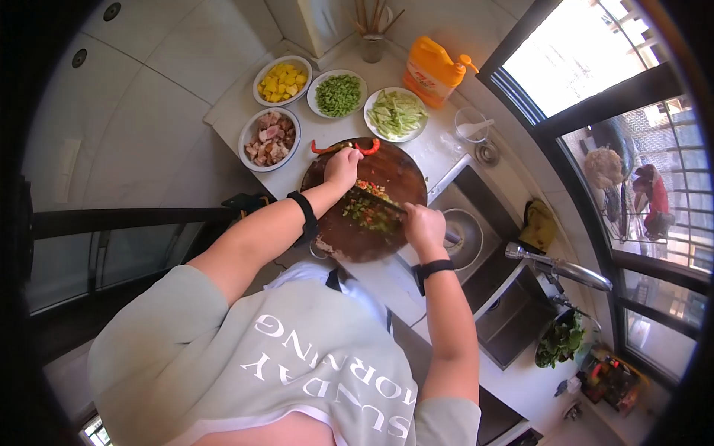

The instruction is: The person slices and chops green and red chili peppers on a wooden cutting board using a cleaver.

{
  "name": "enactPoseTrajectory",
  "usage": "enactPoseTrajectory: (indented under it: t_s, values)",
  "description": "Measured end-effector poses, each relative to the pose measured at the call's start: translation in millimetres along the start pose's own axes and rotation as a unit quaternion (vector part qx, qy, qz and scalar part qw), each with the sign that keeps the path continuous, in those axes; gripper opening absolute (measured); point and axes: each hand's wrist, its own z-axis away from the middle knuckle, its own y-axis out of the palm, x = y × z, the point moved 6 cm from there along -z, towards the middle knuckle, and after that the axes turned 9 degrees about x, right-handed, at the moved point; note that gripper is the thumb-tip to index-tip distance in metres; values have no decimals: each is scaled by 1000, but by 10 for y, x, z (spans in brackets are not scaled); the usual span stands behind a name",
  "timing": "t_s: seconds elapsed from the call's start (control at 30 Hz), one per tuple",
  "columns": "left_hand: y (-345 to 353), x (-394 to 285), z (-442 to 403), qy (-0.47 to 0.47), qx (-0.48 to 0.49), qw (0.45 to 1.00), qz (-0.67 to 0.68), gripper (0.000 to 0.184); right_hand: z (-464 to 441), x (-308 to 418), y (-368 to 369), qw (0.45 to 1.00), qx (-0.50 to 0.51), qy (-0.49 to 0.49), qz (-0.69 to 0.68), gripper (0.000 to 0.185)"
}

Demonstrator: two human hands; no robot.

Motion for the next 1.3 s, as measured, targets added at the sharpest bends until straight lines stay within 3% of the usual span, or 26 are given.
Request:
enactPoseTrajectory:
  t_s: [0.1, 0.2, 0.23, 0.37, 0.47, 0.5, 0.53, 0.6, 0.63, 0.73, 0.83, 0.93, 1.03, 1.1, 1.2, 1.27, 1.3]
  values:
    - [-114, -356, -60, 44, -24, 997, 60, 32, 20, -138, -107, 984, -129, -38, -114, 8]
    - [48, -193, -63, 22, 17, 999, 16, 30, -39, -82, 129, 994, -111, 8, -19, 12]
    - [44, -36, -93, -17, -18, 1000, 1, 29, -70, -30, 149, 996, -89, 16, 10, 15]
    - [29, -98, -264, -21, 38, 999, -20, 30, -46, -85, -59, 995, -69, -7, -74, 15]
    - [-78, -225, 76, -56, 34, 996, 64, 32, 40, -112, 226, 987, -87, -6, -138, 14]
    - [-105, -237, 145, -21, 13, 998, 59, 33, 71, -69, 271, 985, -130, -20, -109, 12]
    - [-127, -193, 148, 14, -11, 998, 52, 34, 93, 68, 170, 995, -80, 30, -41, 15]
    - [-130, 171, 47, -82, 14, 996, 25, 32, 28, 209, 157, 996, -83, 11, 42, 15]
    - [-111, 162, -31, -62, 14, 998, 26, 33, 22, 196, 98, 996, -83, 10, 43, 15]
    - [-71, 37, -99, -64, -1, 991, 117, 35, -27, 45, 6, 998, -60, 3, -18, 13]
    - [-98, -127, 254, -26, 15, 995, 96, 32, 172, 21, 242, 991, -85, 2, -108, 12]
    - [-112, 224, 188, -31, -34, 998, 33, 28, 118, 221, 206, 996, -79, 21, 44, 14]
    - [-15, 153, -19, -39, 13, 999, -15, 28, 66, 129, 33, 996, -57, 11, -72, 9]
    - [69, 150, -133, -42, -9, 991, 130, 30, 13, 58, -94, 992, -86, 8, -86, 10]
    - [57, -48, 75, -41, 28, 996, 74, 28, 77, 14, 136, 986, -116, -4, -118, 10]
    - [18, 195, 1, -41, -29, 999, 16, 28, 81, 186, 153, 992, -114, 34, 30, 10]
    - [7, 230, -43, -52, 2, 999, 10, 29, 58, 208, 128, 992, -123, 21, 35, 8]
